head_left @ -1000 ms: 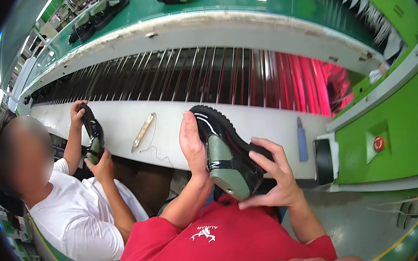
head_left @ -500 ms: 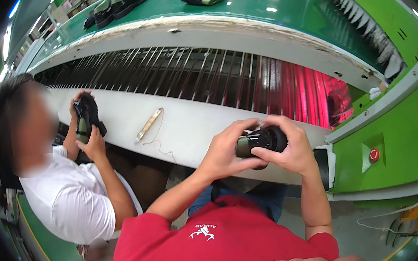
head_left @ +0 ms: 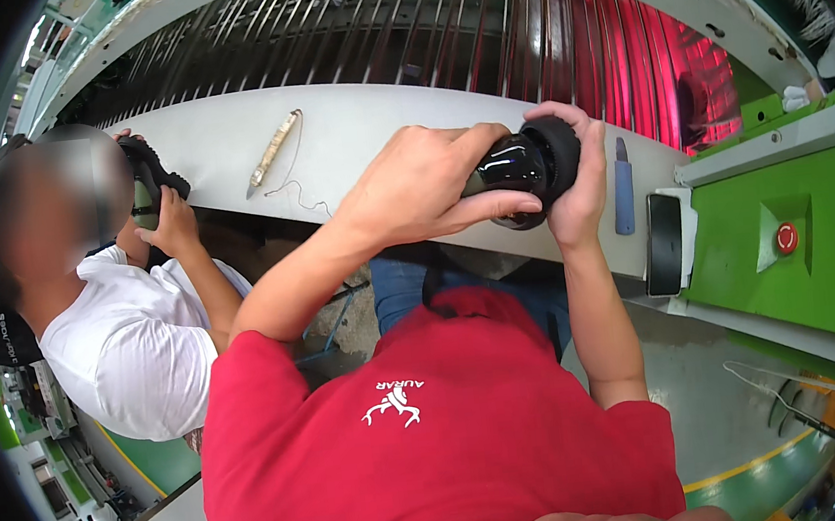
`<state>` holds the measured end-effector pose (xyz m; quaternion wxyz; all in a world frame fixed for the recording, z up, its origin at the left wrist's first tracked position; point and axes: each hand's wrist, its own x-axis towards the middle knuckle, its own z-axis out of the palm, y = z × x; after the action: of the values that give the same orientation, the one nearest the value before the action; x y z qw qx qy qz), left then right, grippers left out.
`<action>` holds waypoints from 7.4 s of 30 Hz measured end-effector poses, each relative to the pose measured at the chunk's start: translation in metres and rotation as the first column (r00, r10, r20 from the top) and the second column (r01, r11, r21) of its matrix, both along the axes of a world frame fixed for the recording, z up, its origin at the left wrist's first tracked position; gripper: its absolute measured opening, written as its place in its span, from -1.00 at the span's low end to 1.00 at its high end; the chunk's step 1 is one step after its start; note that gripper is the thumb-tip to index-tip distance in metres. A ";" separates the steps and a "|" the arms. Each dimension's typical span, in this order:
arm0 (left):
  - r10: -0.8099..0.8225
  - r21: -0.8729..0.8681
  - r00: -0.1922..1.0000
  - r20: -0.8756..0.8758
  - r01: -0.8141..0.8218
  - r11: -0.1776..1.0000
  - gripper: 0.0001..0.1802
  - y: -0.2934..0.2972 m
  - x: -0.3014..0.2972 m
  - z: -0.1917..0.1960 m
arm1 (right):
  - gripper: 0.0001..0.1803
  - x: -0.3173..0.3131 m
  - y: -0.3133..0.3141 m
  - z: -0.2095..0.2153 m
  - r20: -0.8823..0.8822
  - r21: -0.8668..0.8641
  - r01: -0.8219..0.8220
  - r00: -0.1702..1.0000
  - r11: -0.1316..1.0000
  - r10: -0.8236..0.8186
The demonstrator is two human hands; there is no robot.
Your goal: The person picks up black shoes from a conveyor belt, rotates them to view different angles, and places them back on the belt. This process is repeated for multiple shoes throughout the clip.
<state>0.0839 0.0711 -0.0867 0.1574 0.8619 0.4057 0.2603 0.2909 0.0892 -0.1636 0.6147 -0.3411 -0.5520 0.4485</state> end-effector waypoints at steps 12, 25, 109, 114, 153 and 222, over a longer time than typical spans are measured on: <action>-0.049 0.068 0.998 -0.036 0.052 0.996 -0.24 0.009 0.003 -0.006 | -0.48 0.005 0.005 0.012 0.119 0.144 0.082 0.988 0.986 -0.100; -0.047 0.048 0.997 -0.062 0.050 0.998 -0.25 0.013 0.006 -0.003 | -0.46 0.003 0.005 0.000 -0.054 -0.034 0.114 0.992 0.993 -0.116; 0.274 -0.255 0.786 0.554 -0.153 0.955 -0.28 0.005 -0.084 -0.138 | 0.42 0.025 0.011 -0.058 0.654 0.007 -0.246 0.735 0.969 0.182; 0.225 0.027 0.957 0.185 -0.234 0.972 -0.08 0.006 -0.088 -0.106 | 0.26 0.011 0.006 -0.064 0.664 0.116 -0.171 0.746 0.978 0.051; 0.578 -0.099 0.737 0.352 -0.584 0.805 -0.36 -0.008 -0.093 -0.149 | -0.18 -0.074 0.237 0.225 0.221 0.909 0.132 0.651 0.396 -0.726; 0.146 0.179 0.688 0.711 -0.378 0.908 -0.52 -0.009 0.059 -0.114 | -0.64 0.027 -0.018 -0.021 0.509 0.224 0.082 0.840 0.971 -0.188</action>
<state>0.1427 0.0621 -0.2011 0.1177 0.6503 0.3930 0.6394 0.3175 0.0715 -0.1843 0.5004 -0.4276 -0.7145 0.2375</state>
